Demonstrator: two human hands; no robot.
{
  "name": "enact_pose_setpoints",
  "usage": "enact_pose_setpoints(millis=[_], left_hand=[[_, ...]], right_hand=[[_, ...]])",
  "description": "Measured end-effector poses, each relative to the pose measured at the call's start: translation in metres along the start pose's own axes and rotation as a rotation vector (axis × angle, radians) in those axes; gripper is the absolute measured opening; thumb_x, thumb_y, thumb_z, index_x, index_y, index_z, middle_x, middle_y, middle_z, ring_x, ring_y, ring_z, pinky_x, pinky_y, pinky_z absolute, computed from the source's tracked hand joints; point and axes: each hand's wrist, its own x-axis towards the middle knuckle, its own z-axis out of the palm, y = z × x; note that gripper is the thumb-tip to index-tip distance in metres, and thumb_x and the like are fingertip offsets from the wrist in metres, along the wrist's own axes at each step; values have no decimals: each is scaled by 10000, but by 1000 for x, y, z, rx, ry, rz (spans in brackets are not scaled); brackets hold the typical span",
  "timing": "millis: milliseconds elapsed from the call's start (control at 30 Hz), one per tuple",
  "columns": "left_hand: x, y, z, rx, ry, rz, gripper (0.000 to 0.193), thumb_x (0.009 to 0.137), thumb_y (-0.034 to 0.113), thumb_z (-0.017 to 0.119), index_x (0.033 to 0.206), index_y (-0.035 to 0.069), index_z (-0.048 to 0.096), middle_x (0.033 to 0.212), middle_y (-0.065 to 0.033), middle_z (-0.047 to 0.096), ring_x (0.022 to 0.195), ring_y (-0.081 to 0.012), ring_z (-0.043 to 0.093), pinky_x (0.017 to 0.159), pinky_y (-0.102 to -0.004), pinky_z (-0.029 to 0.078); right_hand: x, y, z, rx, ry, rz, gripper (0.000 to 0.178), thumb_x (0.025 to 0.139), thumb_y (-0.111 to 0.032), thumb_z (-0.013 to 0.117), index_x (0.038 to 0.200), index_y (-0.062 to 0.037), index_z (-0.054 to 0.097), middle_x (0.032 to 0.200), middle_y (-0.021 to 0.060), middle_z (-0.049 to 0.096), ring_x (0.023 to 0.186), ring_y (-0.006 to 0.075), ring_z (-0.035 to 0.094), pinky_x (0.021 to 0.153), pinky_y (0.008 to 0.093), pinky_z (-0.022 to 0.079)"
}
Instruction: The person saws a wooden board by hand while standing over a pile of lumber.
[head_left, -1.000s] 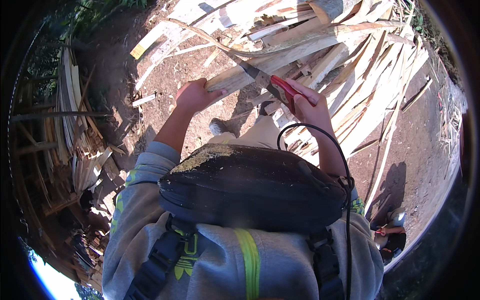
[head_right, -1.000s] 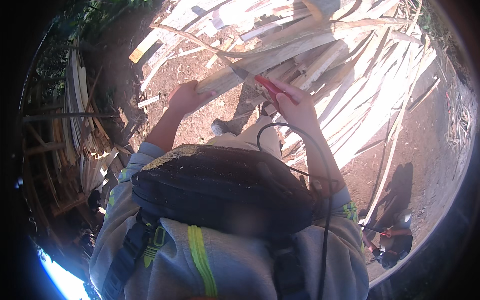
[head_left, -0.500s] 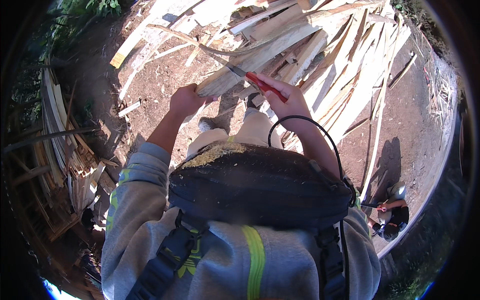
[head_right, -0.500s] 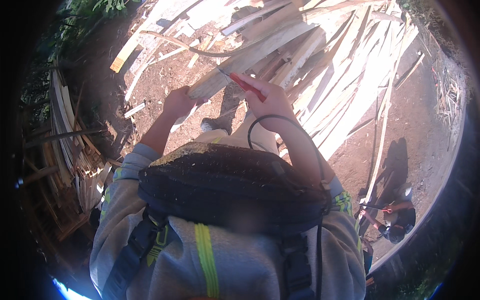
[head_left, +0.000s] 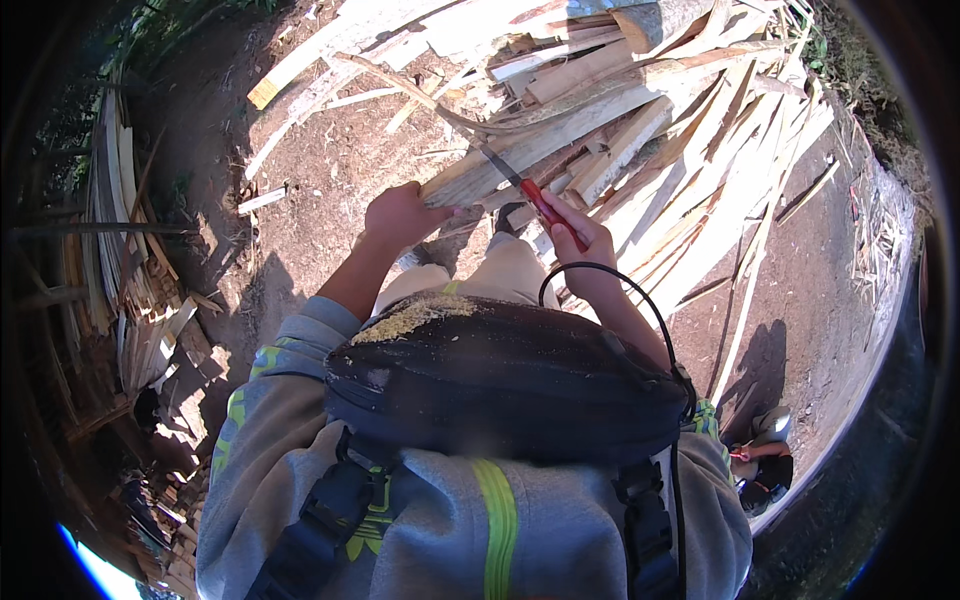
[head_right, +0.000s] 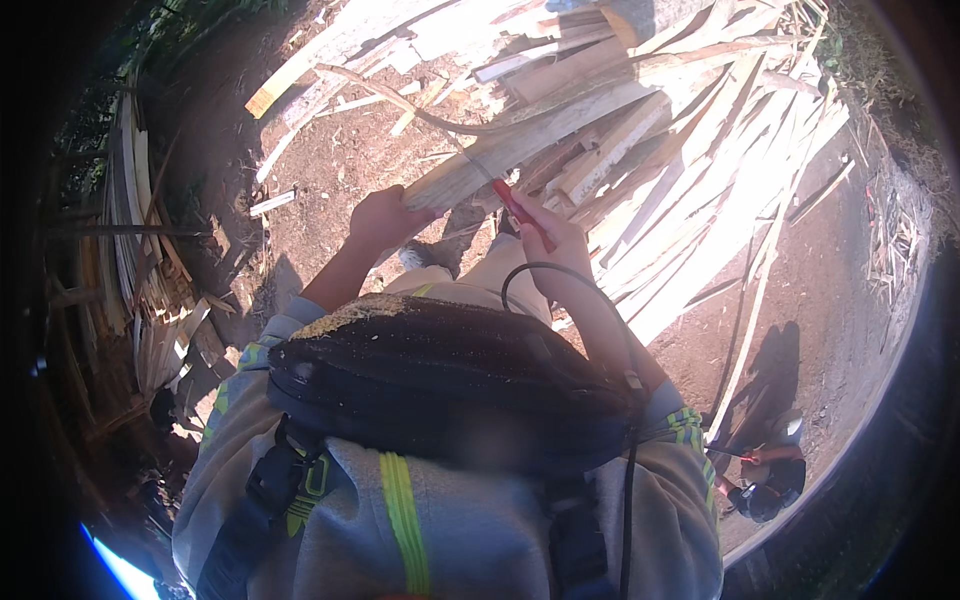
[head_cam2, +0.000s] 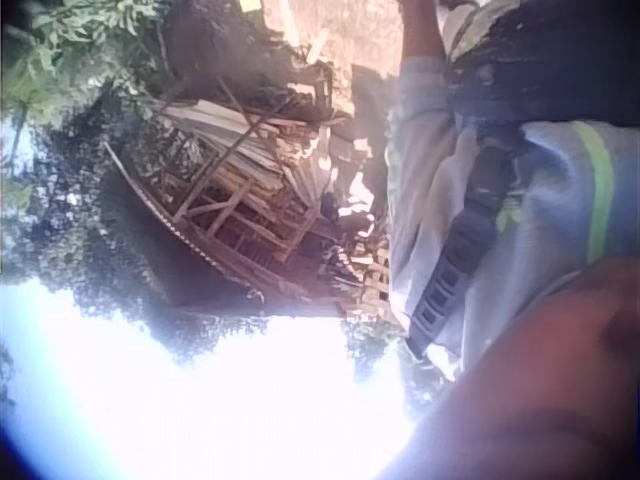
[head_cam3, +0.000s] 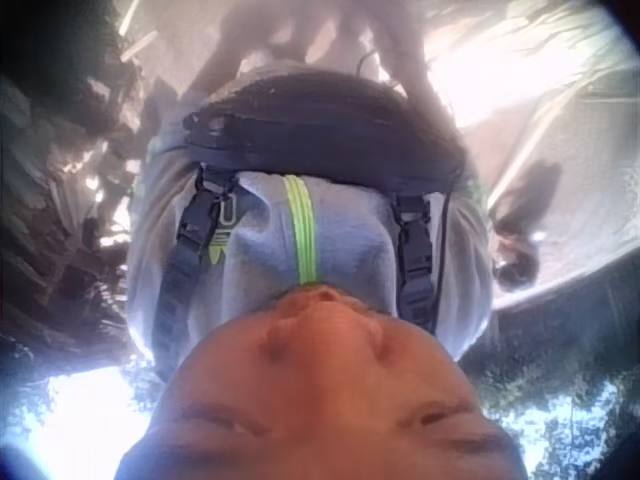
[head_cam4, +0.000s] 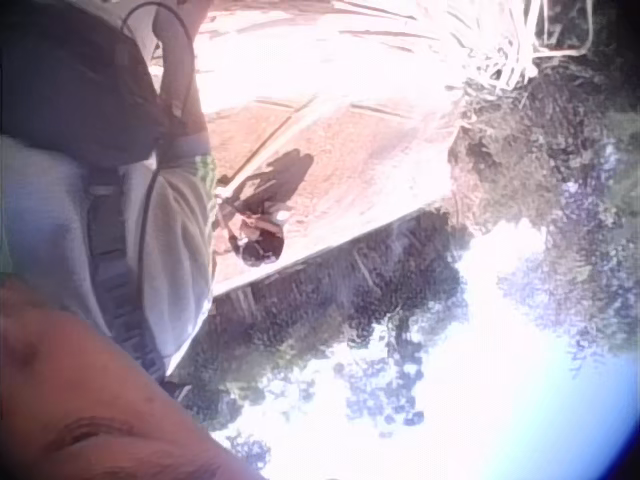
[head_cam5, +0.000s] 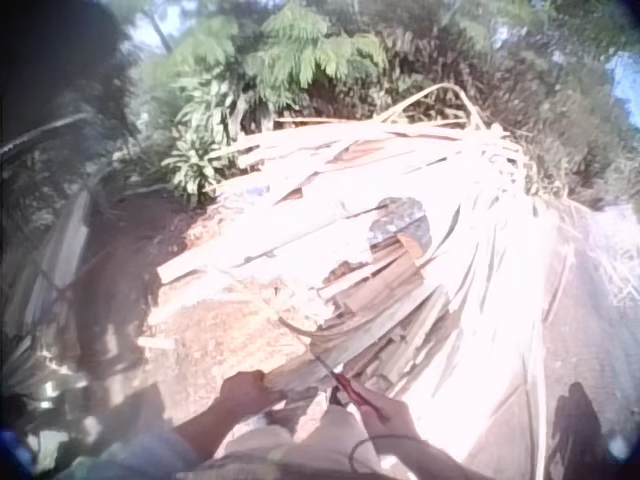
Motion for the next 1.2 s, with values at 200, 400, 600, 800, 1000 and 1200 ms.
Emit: enact_pose_setpoints(millis=[200,400,600,800,1000,1200], left_hand=[[12,-9,-26,33,-2,-15,881,714,826,794,1139,55,770,997,-151,790,952,-313,778,872,-434,608],[10,2,-13,88,20,-49,853,688,802,831,1133,76,777,1023,-131,803,959,-294,781,865,-424,601],[11,7,-36,93,-30,-138,841,656,807,852,1133,117,785,1010,-81,801,977,-256,775,885,-407,593],[-1,24,-32,74,-23,-179,852,663,755,877,1210,111,768,1116,-122,791,1092,-289,753,971,-428,569],[-12,34,-28,75,32,-226,877,661,768,872,1233,112,757,1118,-111,791,1081,-291,754,964,-434,574],[-14,34,-27,94,54,-183,871,665,780,866,1217,115,751,1110,-115,791,1060,-296,760,923,-432,589]], right_hand=[[46,-59,-16,74,-122,319,501,1048,-18,495,1524,-112,623,1111,47,741,893,89,610,870,255,510],[40,-19,26,41,-20,-43,498,1029,9,514,1515,-53,604,1358,111,683,1088,111,647,967,261,504],[28,-38,3,98,-116,13,566,1003,52,473,1568,11,499,1489,149,622,1335,168,566,1130,284,425],[17,-37,-4,82,-79,29,576,1008,1,545,1582,-30,514,1284,115,701,1030,98,612,935,261,500],[26,-5,-24,111,-112,-66,574,1011,15,554,1580,-60,534,1178,78,716,935,86,618,882,245,512],[16,-36,-26,143,-112,13,564,1018,17,547,1576,-62,543,1023,33,687,810,48,566,751,222,483]])
